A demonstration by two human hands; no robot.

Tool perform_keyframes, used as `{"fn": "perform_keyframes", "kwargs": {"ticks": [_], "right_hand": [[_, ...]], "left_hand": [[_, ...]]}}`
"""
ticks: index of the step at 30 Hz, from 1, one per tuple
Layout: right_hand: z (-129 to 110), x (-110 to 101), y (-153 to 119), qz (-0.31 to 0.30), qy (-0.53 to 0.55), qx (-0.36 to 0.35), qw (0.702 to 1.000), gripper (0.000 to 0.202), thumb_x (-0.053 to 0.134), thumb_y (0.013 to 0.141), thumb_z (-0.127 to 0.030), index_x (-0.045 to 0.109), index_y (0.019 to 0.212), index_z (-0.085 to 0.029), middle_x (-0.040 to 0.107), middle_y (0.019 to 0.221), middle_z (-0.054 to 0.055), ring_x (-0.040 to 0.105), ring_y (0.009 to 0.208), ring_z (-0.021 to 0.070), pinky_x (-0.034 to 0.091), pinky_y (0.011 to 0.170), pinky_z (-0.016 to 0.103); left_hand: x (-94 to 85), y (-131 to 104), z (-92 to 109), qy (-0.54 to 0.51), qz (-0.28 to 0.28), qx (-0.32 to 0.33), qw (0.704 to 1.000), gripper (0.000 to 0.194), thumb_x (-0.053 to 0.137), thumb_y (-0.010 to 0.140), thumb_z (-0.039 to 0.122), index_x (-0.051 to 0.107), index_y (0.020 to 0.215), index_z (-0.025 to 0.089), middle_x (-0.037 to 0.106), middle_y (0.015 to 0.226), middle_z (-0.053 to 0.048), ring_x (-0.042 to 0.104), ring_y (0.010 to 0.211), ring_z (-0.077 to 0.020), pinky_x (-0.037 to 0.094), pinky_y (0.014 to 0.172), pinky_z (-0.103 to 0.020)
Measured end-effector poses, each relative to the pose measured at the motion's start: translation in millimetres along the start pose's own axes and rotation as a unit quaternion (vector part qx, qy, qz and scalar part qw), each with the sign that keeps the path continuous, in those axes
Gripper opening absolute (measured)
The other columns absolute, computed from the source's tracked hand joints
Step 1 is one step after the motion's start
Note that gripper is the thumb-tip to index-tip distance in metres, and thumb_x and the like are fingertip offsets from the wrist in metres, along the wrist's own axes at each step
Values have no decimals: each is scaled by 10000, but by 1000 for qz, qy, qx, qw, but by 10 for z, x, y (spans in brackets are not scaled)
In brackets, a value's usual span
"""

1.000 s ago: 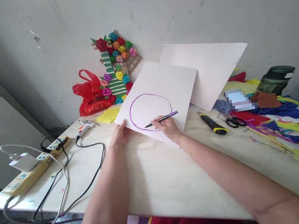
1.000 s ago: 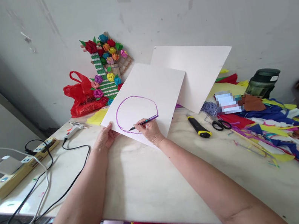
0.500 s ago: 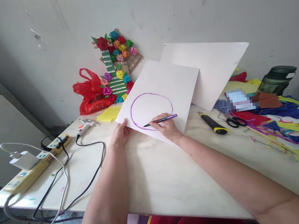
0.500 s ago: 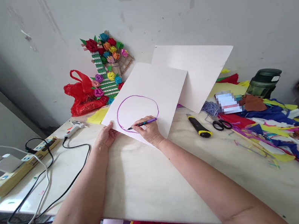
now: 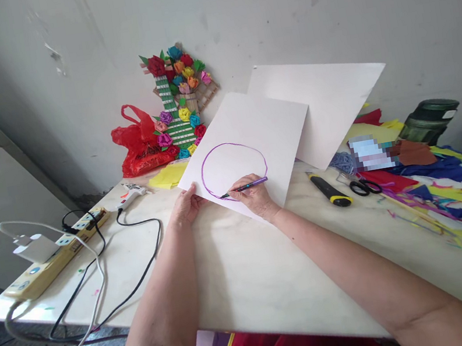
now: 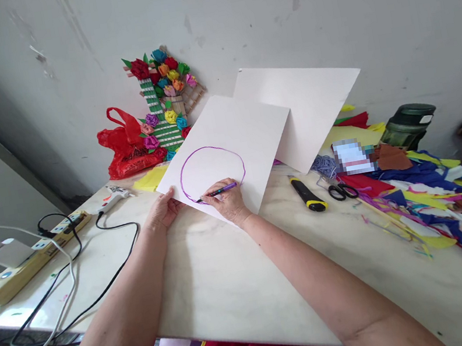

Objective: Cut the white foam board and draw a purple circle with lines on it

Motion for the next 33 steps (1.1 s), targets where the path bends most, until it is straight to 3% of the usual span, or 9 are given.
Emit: {"fn": "perform_keyframes", "kwargs": {"ticks": [6,22,33], "right_hand": [[48,20,-5,-2,-7,9,1000,122,624,718,-369,673,696,-259,672,739,-2,540,850,186,352,850,365],[71,52,-8,-3,-14,3,1000,114,628,716,-364,671,678,-265,676,725,-7,556,835,188,367,841,359],[54,47,0,-2,-15,6,1000,107,636,709,-349,669,672,-254,677,710,-4,561,817,182,373,832,352]], "left_hand": [[-14,10,-13,-7,6,-5,1000,237,542,796,209,559,1023,142,659,676,-43,637,629,-164,548,625,-297],[16,-13,20,6,5,4,1000,131,507,805,177,574,906,128,656,687,-43,611,541,-139,531,518,-259],[13,-10,9,3,1,2,1000,128,502,808,175,578,900,130,657,679,-44,611,543,-137,535,525,-258]]}}
Point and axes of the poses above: each hand's wrist, its own y-axis towards the middle knuckle, its own x-axis out of the palm, z = x × y, the point moved 9 cm from there along y, towards the middle knuckle
